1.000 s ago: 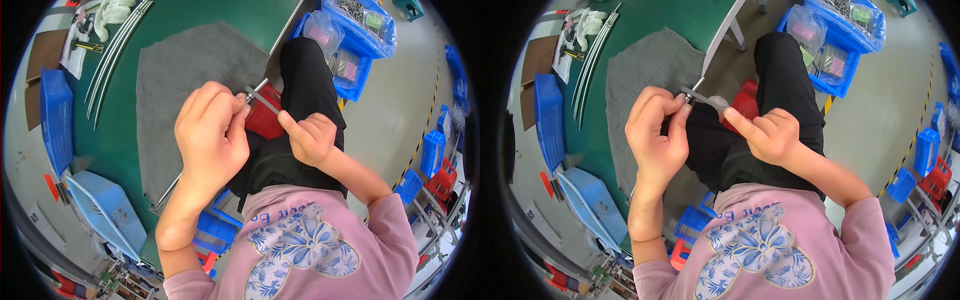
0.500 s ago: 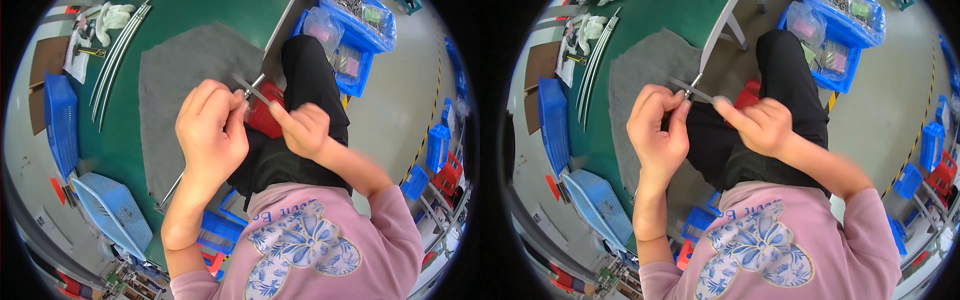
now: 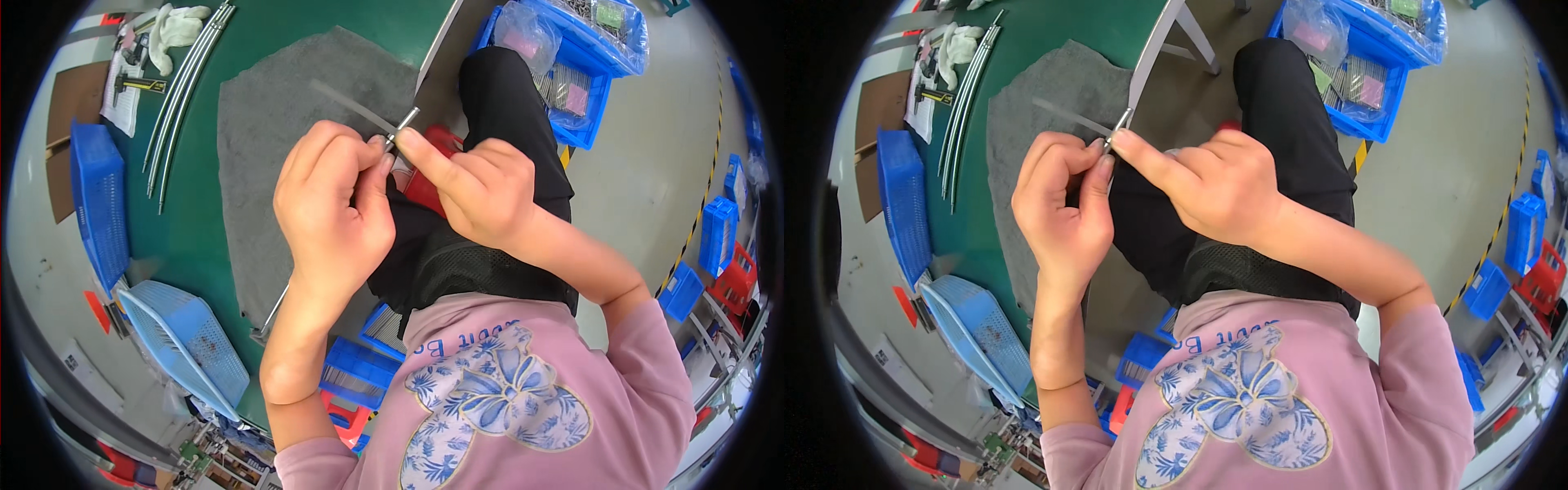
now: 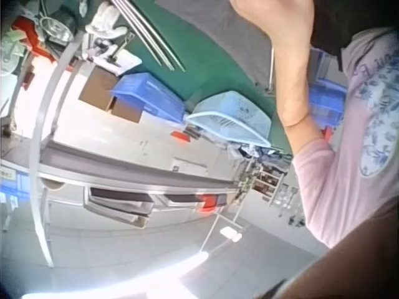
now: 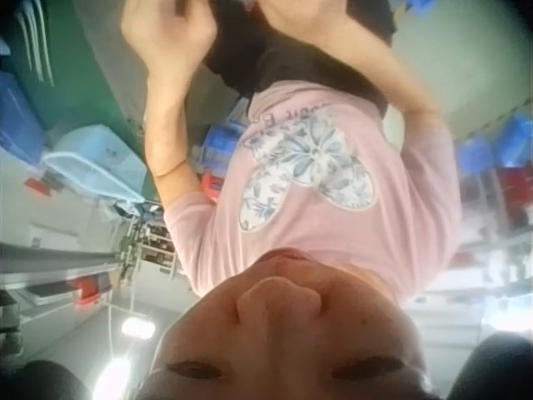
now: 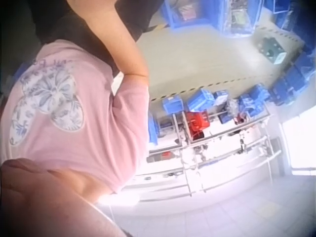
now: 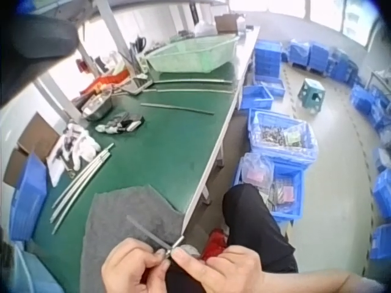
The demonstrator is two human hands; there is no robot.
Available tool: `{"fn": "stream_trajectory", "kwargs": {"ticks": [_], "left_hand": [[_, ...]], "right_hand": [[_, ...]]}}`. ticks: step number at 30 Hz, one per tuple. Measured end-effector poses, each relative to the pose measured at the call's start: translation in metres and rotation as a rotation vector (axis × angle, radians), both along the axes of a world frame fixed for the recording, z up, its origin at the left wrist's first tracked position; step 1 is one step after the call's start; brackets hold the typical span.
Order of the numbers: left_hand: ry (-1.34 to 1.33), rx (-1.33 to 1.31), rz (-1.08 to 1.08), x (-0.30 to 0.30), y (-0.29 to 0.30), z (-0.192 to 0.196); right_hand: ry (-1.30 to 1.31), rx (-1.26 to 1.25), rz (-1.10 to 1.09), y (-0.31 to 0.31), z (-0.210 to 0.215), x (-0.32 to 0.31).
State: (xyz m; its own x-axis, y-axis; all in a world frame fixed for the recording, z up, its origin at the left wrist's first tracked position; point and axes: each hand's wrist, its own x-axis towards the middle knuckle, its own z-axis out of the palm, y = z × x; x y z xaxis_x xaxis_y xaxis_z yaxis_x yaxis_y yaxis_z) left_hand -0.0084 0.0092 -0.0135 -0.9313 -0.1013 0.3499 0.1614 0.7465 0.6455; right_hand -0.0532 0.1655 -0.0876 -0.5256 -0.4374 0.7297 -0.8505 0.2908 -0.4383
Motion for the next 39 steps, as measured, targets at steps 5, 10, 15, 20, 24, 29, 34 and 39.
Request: {"fn": "stream_trajectory", "kwargs": {"ticks": [5, 10, 15, 20, 24, 29, 34, 39], "left_hand": [[0.007, -0.044, -0.02, -0.003, -0.001, -0.001], [0.02, -0.039, -0.015, 0.001, -0.002, -0.001], [0.001, -0.03, -0.017, -0.002, -0.001, -0.002], [0.008, -0.047, -0.018, -0.001, -0.002, 0.0], [-0.001, -0.026, -0.021, -0.003, -0.002, -0.001], [-0.032, -0.023, -0.007, -0.001, -0.003, 0.001], [-0.021, -0.072, 0.002, 0.003, -0.003, 0.003], [0.012, -0.127, -0.024, 0.002, -0.004, 0.003]], "right_hand": [[-0.126, 0.17, -0.015, 0.033, -0.017, 0.023], [-0.006, 0.0, 0.005, 0.01, -0.029, 0.014], [0.069, -0.059, -0.088, -0.003, -0.04, 0.007], [0.064, -0.014, -0.046, 0.007, -0.06, 0.01], [0.105, -0.091, -0.051, -0.011, -0.044, -0.002], [0.086, 0.044, 0.017, 0.034, -0.06, 0.009], [0.061, 0.047, 0.072, 0.068, -0.049, 0.011], [-0.012, -0.039, 0.014, 0.061, -0.043, 0.022]]}}
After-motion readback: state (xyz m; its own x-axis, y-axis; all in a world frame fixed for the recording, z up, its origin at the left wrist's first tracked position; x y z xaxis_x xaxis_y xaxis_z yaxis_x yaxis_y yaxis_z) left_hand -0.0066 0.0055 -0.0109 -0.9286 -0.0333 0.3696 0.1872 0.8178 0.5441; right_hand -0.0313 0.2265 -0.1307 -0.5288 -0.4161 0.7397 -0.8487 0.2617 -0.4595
